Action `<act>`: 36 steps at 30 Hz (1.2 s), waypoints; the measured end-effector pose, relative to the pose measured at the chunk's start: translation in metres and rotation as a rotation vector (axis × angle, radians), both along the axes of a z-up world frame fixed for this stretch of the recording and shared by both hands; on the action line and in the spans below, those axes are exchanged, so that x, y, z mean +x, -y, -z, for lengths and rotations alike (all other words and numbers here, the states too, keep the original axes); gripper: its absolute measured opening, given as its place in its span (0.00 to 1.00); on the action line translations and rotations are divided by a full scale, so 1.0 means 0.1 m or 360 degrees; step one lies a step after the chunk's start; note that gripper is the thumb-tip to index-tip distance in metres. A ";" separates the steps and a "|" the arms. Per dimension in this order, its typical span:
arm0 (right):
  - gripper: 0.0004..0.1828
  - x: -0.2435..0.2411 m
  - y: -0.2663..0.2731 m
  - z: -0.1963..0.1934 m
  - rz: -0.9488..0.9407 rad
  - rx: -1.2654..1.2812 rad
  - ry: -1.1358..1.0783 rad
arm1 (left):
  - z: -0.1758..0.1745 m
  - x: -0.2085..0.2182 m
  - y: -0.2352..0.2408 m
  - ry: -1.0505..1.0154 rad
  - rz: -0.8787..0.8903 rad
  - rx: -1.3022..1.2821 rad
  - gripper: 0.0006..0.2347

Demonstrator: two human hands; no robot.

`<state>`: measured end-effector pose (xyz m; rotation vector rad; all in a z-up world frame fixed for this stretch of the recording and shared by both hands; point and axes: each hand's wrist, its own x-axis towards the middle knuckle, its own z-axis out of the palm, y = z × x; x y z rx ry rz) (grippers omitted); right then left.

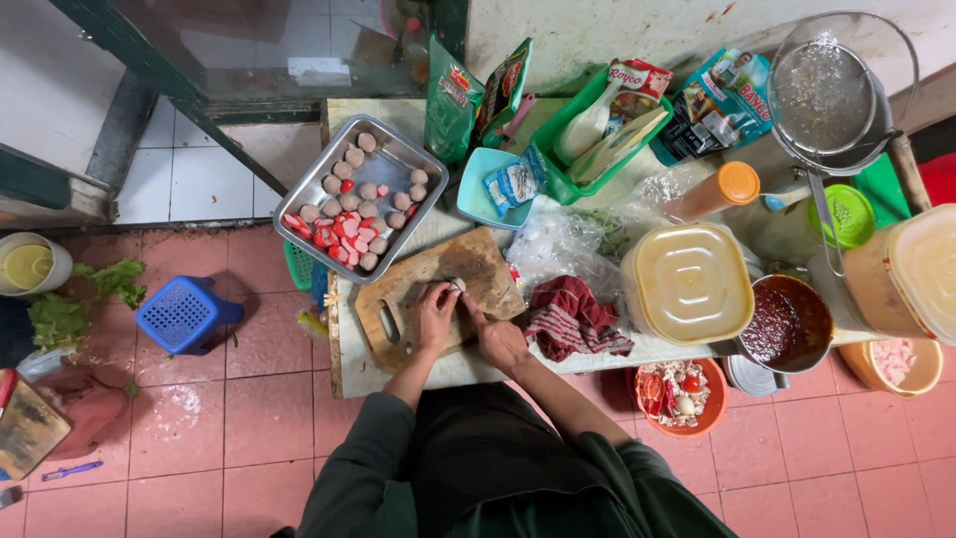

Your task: The recorder slices sausages and meatballs on a wooden cutting board using a knife.

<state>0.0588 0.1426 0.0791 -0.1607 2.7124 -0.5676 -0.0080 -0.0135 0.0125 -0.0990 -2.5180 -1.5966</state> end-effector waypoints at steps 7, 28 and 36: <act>0.37 0.17 -0.40 0.35 0.0200 -0.0670 -0.0349 | -0.04 -0.04 -0.12 -0.0164 0.0096 -0.0110 0.09; 0.46 0.18 -0.13 0.33 -0.0003 -0.0111 -0.0410 | -0.05 0.04 -0.06 -0.0177 0.0074 -0.0052 0.04; 0.41 0.30 -0.29 0.24 0.0152 -0.0342 -0.0176 | 0.10 -0.02 -0.08 -0.0251 0.0051 -0.0064 0.03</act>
